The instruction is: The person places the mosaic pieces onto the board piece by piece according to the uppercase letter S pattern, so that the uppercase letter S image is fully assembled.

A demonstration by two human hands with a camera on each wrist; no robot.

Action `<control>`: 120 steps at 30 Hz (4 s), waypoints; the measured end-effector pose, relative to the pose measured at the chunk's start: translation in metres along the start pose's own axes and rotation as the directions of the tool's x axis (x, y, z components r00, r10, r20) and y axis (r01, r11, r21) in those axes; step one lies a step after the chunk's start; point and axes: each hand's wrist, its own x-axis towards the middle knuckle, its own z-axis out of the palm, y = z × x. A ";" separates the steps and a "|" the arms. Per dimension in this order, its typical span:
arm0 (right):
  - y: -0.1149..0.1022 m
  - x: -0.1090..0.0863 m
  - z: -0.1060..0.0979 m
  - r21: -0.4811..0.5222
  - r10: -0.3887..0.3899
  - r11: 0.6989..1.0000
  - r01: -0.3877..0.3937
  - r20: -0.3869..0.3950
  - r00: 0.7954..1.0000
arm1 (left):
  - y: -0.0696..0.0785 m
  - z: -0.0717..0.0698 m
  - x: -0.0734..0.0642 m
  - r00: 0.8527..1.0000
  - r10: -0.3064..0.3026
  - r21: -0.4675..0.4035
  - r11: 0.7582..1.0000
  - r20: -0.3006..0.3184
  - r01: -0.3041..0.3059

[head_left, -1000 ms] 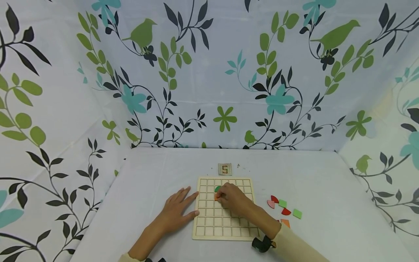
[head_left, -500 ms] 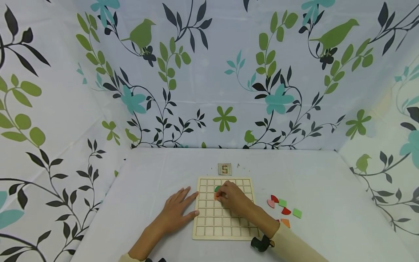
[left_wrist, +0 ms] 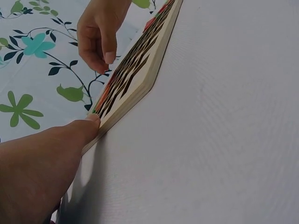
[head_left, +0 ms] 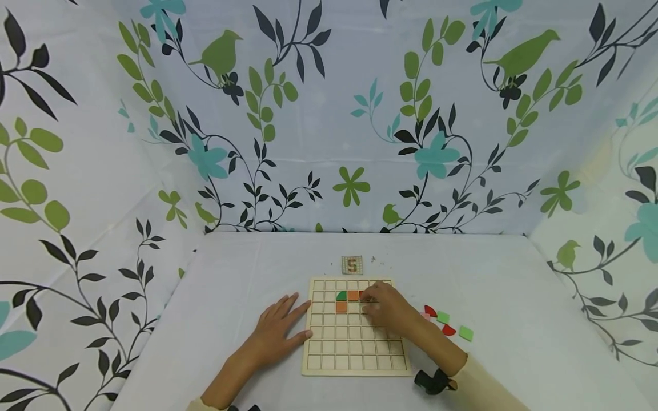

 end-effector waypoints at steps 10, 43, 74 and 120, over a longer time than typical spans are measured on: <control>0.034 -0.044 -0.044 -0.086 0.136 0.987 -0.139 -0.041 0.990 | 0.000 0.000 0.002 1.000 0.006 0.019 1.000 0.000 -0.006; 0.055 -0.069 -0.037 -0.080 0.202 0.976 -0.204 -0.031 0.979 | 0.000 0.000 -0.001 1.000 0.008 -0.006 1.000 -0.005 -0.008; -0.008 -0.012 0.006 -0.058 -0.013 0.998 0.009 -0.064 0.998 | -0.001 0.002 -0.001 1.000 -0.005 0.002 1.000 0.002 0.005; -0.030 -0.004 0.046 -0.219 -0.329 0.928 0.302 -0.098 0.939 | -0.001 0.000 -0.001 1.000 0.023 0.001 1.000 -0.016 -0.023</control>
